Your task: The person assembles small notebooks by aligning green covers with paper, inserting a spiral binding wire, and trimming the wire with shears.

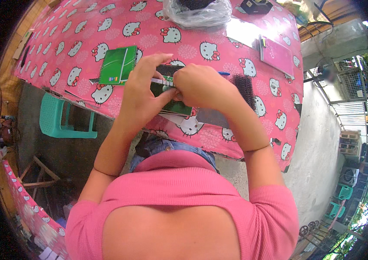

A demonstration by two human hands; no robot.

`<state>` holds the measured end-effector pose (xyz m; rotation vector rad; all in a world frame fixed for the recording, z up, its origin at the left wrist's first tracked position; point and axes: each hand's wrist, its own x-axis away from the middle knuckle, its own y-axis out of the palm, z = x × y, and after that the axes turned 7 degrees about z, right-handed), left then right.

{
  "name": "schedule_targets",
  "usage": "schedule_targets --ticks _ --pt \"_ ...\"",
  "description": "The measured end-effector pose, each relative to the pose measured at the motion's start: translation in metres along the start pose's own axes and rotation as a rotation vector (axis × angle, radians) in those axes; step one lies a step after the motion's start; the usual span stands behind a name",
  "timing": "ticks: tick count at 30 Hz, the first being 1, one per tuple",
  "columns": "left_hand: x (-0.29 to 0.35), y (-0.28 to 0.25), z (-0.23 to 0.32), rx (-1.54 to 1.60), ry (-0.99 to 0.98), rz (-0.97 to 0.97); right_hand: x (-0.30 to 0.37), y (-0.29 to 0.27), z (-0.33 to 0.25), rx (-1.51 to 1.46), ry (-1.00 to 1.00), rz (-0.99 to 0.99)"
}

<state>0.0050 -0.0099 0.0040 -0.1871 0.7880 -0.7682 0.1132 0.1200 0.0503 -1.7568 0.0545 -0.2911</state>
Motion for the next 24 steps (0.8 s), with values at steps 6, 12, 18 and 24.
schedule_targets --ticks 6,12,18,24 --pt "-0.001 -0.001 -0.006 0.03 0.032 0.087 0.004 -0.003 -0.011 -0.114 -0.049 0.183" --pt "0.019 -0.01 -0.026 0.308 -0.345 0.095 0.009 -0.015 -0.018 -0.218 -0.068 0.255" --pt "0.036 -0.005 -0.025 0.721 -0.502 0.242 0.015 -0.017 -0.021 -0.322 -0.122 0.422" --pt "0.041 -0.009 -0.03 0.759 -0.531 0.206 -0.005 -0.01 -0.019 -0.069 -0.118 0.2"
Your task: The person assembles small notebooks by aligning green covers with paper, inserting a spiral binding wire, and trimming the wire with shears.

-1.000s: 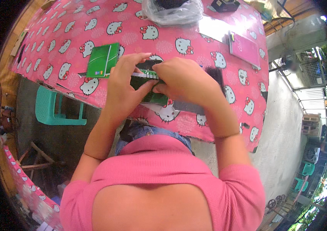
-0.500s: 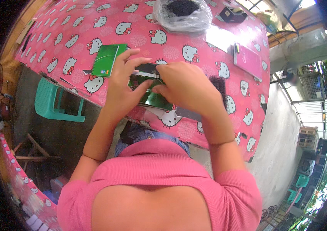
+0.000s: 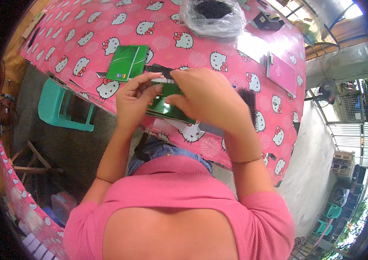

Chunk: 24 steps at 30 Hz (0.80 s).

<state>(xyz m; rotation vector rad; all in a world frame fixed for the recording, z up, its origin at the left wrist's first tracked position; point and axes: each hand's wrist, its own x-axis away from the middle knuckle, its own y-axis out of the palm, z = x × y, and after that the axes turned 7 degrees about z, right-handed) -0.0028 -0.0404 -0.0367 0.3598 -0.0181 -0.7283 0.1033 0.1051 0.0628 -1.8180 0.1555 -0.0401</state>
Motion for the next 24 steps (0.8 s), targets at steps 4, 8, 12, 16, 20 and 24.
schedule_targets --ticks 4,8,12,16,20,24 --pt "-0.003 0.002 0.002 -0.101 0.096 0.057 -0.009 0.006 -0.001 -0.118 0.042 0.013" --pt "-0.002 0.0 0.004 -0.09 0.074 0.078 0.009 -0.017 -0.015 -0.214 0.003 0.202" --pt "-0.002 0.003 0.003 -0.08 0.107 0.079 -0.019 0.008 -0.005 0.072 0.048 -0.159" --pt "0.002 -0.002 0.001 -0.141 0.094 0.085 0.003 -0.006 -0.015 -0.118 0.021 0.091" --pt "-0.004 -0.005 0.0 -0.096 0.103 0.072 0.004 0.004 0.021 -0.235 0.079 0.3" --pt "-0.014 0.004 -0.004 0.109 0.18 0.028 0.015 0.02 0.104 -0.435 0.402 0.592"
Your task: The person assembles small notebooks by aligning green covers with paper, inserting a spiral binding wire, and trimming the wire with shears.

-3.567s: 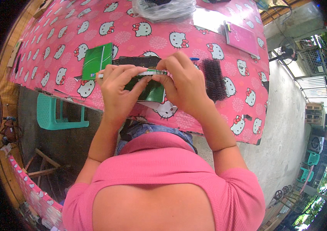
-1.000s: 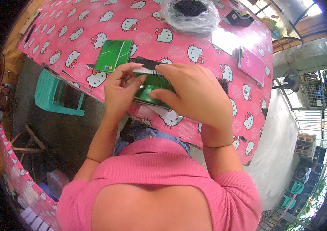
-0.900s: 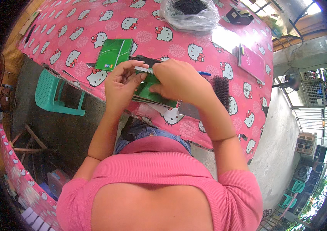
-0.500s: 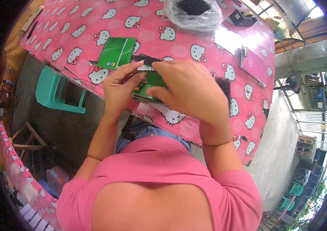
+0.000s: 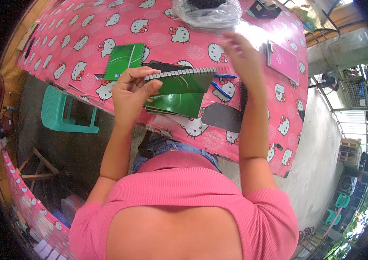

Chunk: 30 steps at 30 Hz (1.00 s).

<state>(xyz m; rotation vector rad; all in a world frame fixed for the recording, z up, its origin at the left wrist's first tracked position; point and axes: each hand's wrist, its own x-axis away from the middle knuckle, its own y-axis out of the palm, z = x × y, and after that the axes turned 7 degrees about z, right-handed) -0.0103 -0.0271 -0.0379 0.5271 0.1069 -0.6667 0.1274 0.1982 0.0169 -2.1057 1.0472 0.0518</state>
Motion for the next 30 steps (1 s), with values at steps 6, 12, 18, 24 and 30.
schedule_targets --ticks 6,12,18,24,30 --pt "0.008 0.014 0.042 -0.518 0.736 -0.21 0.073 0.058 0.12 0.54 -0.309 -0.135" --pt "0.041 0.012 0.004 -0.708 0.359 -0.14 0.065 0.023 0.056 0.285 -0.126 0.026" --pt "0.046 0.01 -0.003 -0.547 0.403 -0.172 0.118 -0.003 -0.05 0.052 -0.296 -0.194" --pt "0.044 0.008 -0.004 -0.479 0.42 -0.149 0.123 0.012 -0.054 -0.069 -0.27 -0.173" --pt "0.038 0.003 0.006 -0.558 0.598 -0.26 0.116 0.011 -0.041 -1.113 0.991 -0.811"
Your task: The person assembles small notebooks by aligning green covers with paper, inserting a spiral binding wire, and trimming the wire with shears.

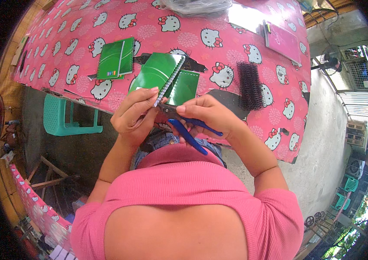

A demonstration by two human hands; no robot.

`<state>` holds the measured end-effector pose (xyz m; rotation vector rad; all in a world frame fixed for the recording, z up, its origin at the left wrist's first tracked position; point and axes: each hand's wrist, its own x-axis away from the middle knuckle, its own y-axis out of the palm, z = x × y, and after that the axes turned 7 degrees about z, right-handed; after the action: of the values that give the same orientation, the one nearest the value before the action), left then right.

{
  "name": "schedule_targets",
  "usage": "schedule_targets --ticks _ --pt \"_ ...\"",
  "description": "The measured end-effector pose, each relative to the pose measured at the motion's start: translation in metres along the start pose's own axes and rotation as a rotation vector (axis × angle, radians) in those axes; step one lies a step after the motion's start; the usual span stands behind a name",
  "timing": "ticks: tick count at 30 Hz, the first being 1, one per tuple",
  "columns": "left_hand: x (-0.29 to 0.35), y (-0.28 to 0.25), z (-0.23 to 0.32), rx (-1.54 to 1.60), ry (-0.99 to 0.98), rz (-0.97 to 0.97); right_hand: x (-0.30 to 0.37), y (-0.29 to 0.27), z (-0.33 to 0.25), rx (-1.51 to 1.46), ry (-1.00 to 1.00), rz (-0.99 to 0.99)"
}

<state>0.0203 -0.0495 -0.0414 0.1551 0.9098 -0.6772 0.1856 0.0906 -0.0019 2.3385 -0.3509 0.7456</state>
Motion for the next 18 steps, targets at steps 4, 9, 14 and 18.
schedule_targets --ticks 4,9,14,18 --pt "0.014 -0.013 -0.007 -0.073 0.066 -0.179 0.028 0.005 -0.012 1.056 -0.371 0.243" --pt "-0.007 -0.009 0.006 -0.36 0.082 -0.475 0.008 -0.039 -0.042 1.621 -0.891 0.6" --pt "0.007 -0.004 -0.01 -0.297 0.06 -0.531 -0.03 -0.077 -0.049 1.807 -1.027 0.61" --pt "0.008 -0.005 -0.01 -0.292 0.039 -0.535 -0.038 -0.08 -0.049 1.882 -1.128 0.59"
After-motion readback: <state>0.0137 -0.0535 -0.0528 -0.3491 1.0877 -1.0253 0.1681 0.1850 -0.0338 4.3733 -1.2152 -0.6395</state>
